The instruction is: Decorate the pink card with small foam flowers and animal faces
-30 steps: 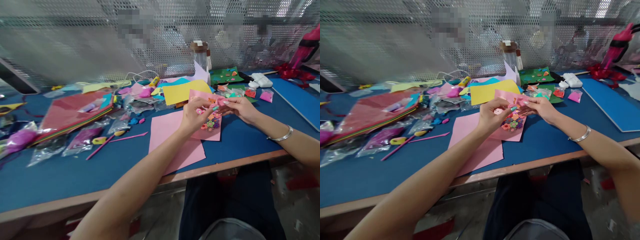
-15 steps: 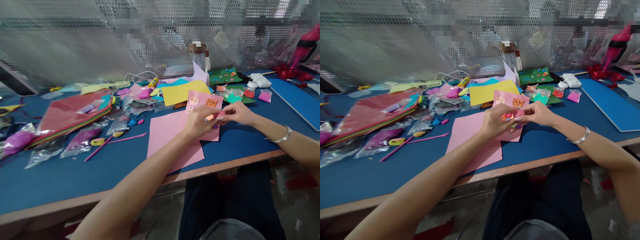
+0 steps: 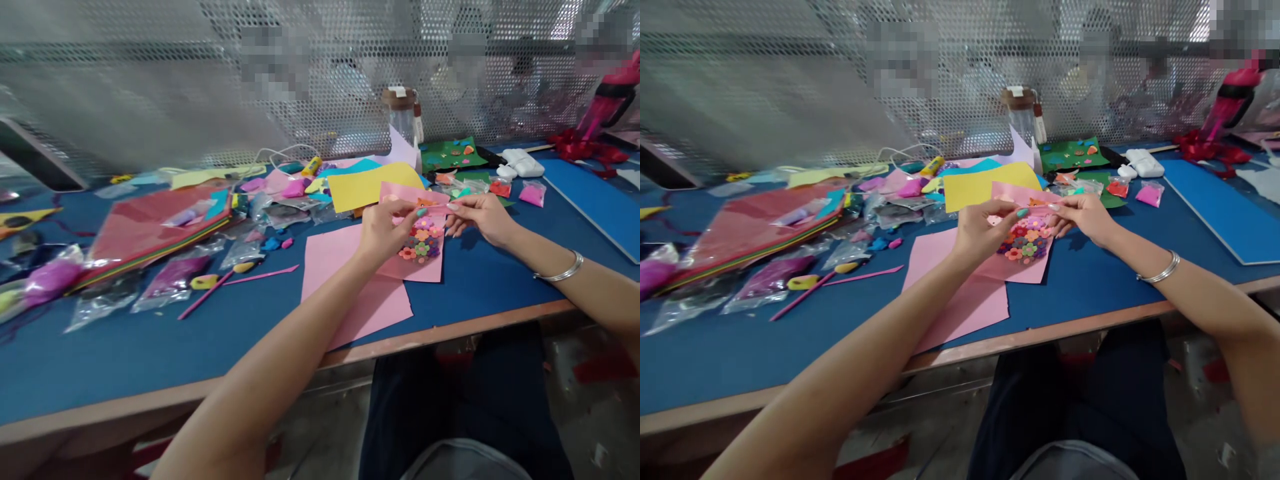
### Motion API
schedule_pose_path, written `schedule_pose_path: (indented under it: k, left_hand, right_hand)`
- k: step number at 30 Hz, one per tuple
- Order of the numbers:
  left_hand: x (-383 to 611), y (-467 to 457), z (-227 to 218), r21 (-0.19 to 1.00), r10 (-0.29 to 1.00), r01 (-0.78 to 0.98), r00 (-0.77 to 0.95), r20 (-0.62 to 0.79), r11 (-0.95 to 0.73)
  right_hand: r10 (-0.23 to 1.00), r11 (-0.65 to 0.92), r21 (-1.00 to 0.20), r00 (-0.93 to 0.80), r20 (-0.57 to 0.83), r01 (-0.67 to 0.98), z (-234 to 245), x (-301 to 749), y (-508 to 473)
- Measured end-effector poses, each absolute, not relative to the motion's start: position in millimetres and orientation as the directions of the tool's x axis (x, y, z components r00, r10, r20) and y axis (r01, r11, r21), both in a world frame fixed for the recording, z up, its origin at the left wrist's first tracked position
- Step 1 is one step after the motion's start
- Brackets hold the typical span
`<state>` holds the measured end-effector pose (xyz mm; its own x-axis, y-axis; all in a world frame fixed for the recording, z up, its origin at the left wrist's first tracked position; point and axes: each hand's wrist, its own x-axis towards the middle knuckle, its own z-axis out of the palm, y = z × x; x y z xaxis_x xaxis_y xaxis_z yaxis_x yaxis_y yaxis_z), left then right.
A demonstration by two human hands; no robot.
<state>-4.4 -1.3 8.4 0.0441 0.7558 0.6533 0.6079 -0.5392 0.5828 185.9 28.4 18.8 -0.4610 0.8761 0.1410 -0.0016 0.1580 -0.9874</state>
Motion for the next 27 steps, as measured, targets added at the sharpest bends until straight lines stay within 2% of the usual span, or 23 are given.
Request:
schedule_pose_path:
  k: [4, 8, 10, 12, 15, 18, 21, 23, 27]
  left_hand:
    - [-8, 4, 7, 0.657, 0.768, 0.555, -0.049, 0.639, -0.511]
    - [-1, -3, 5, 0.69, 0.778, 0.467, -0.006, 0.628, -0.553]
    - [3, -7, 4, 0.646, 0.749, 0.455, 0.075, 0.658, -0.613]
    - [6, -9, 3, 0.551, 0.692, 0.502, 0.142, 0.707, -0.666]
    - [4, -9, 3, 0.403, 0.62, 0.599, 0.207, 0.757, -0.692]
    - [2, -6, 0, 0.302, 0.588, 0.606, 0.35, 0.729, -0.736]
    - [5, -6, -4, 0.209, 0.535, 0.61, 0.419, 0.734, -0.764]
    - [9, -9, -4, 0.193, 0.527, 0.615, 0.423, 0.737, -0.764]
    - [16, -15, 2, 0.327, 0.626, 0.613, 0.369, 0.686, -0.719]
  right_hand:
    - [0.884, 0.007, -0.997, -0.466, 0.04, -0.071, 18, 188, 33]
    - [0.827, -0.09, -0.988, -0.562, -0.004, -0.125, 17, 186, 28]
    - [0.737, -0.046, -0.998, -0.675, -0.007, -0.04, 16, 184, 23]
    - [0.653, 0.099, -0.993, -0.757, 0.023, 0.056, 14, 182, 19]
    - [0.642, 0.285, -0.952, -0.759, 0.105, 0.109, 13, 181, 17]
    - [0.663, 0.306, -0.943, -0.74, 0.111, 0.133, 13, 182, 17]
    - [0.689, 0.229, -0.964, -0.722, 0.063, 0.134, 15, 183, 17]
    - [0.726, 0.186, -0.974, -0.687, 0.046, 0.131, 17, 183, 16]
    - [0.791, 0.218, -0.963, -0.607, 0.078, 0.16, 21, 183, 16]
